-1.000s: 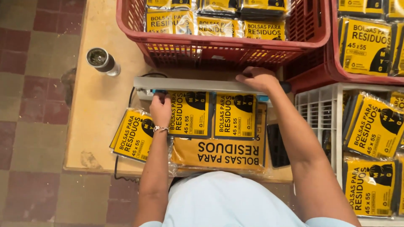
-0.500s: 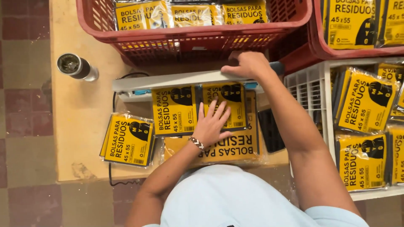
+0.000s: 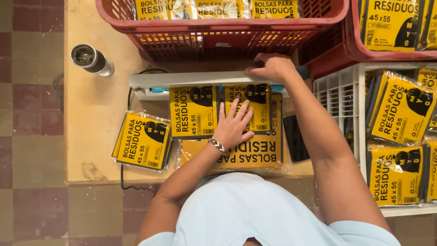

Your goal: Manually sealing yellow plastic bags using an impulse heat sealer and organizing them into storage baskets.

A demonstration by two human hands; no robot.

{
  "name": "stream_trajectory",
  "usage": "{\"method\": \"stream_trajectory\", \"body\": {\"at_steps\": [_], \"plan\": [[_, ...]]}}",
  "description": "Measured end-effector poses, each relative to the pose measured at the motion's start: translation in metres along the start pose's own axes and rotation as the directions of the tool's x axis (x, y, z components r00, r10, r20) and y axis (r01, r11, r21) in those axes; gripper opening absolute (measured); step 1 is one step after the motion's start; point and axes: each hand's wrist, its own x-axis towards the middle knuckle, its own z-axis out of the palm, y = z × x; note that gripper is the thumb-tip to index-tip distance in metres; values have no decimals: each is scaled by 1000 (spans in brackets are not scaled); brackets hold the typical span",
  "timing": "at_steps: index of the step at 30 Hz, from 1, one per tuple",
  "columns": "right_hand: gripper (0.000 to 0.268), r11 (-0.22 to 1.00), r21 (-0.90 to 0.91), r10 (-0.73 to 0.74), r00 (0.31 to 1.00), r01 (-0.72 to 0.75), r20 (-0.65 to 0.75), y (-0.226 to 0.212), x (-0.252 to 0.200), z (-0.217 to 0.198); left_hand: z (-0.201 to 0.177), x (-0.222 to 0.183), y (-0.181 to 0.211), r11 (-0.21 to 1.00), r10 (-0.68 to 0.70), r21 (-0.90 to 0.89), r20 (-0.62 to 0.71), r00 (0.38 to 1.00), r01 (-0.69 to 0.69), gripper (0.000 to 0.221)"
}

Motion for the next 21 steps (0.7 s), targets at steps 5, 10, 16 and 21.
{"method": "stream_trajectory", "body": {"at_steps": [5, 10, 16, 21], "plan": [[68, 999, 44, 13, 1000, -15, 28, -5, 6, 0, -8, 1, -1, 1000, 1, -10, 33, 999, 0, 79], [62, 999, 38, -7, 998, 5, 57, -7, 7, -4, -18, -3, -3, 998, -9, -55, 122, 993, 15, 75], [65, 1000, -6, -13, 1000, 13, -10, -15, -4, -4, -24, -44, -37, 963, -118, -269, -412, 904, 3, 49], [82, 998, -49, -51, 992, 45, -117, -1, 11, 15, -46, -91, -85, 696, -706, -450, -288, 647, 560, 56]]}}
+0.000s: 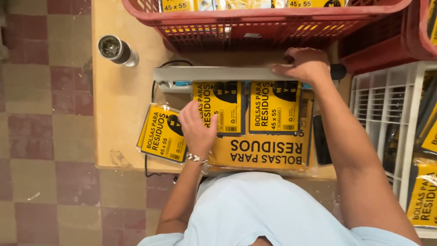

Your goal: Manually sealing yellow plastic bags using an impulse heat sealer and organizing them into storage baskets.

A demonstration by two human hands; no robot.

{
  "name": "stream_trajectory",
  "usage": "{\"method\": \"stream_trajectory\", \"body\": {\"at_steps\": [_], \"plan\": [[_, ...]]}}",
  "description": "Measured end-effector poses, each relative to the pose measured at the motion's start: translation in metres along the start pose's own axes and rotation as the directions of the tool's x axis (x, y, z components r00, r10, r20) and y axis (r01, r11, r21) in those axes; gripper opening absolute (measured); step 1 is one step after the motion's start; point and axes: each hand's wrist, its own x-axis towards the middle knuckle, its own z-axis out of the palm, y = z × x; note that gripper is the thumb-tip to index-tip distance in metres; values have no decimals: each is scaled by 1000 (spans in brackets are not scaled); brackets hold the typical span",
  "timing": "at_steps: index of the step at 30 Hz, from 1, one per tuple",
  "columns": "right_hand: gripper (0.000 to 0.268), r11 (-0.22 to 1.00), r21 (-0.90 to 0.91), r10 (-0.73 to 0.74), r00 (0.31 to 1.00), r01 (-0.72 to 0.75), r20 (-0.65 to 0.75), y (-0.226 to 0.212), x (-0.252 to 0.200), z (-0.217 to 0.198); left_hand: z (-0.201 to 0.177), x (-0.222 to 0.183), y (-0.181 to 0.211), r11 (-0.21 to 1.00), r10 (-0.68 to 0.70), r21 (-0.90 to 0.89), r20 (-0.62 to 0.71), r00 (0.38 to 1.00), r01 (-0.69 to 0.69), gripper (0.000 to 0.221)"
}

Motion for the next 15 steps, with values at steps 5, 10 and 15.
{"method": "stream_trajectory", "body": {"at_steps": [5, 10, 15], "plan": [[80, 1000, -4, -19, 999, 19, -31, -1, -3, 0, -15, 20, -18, 882, -274, -313, 268, 924, 352, 68], [74, 999, -37, -1, 1000, 0, -29, -4, -4, 0, -12, 32, -19, 678, -305, -513, 455, 837, 526, 52], [81, 1000, 14, 25, 999, -25, 22, -9, -7, -9, -20, 43, -12, 623, -289, -523, 538, 792, 583, 38]]}}
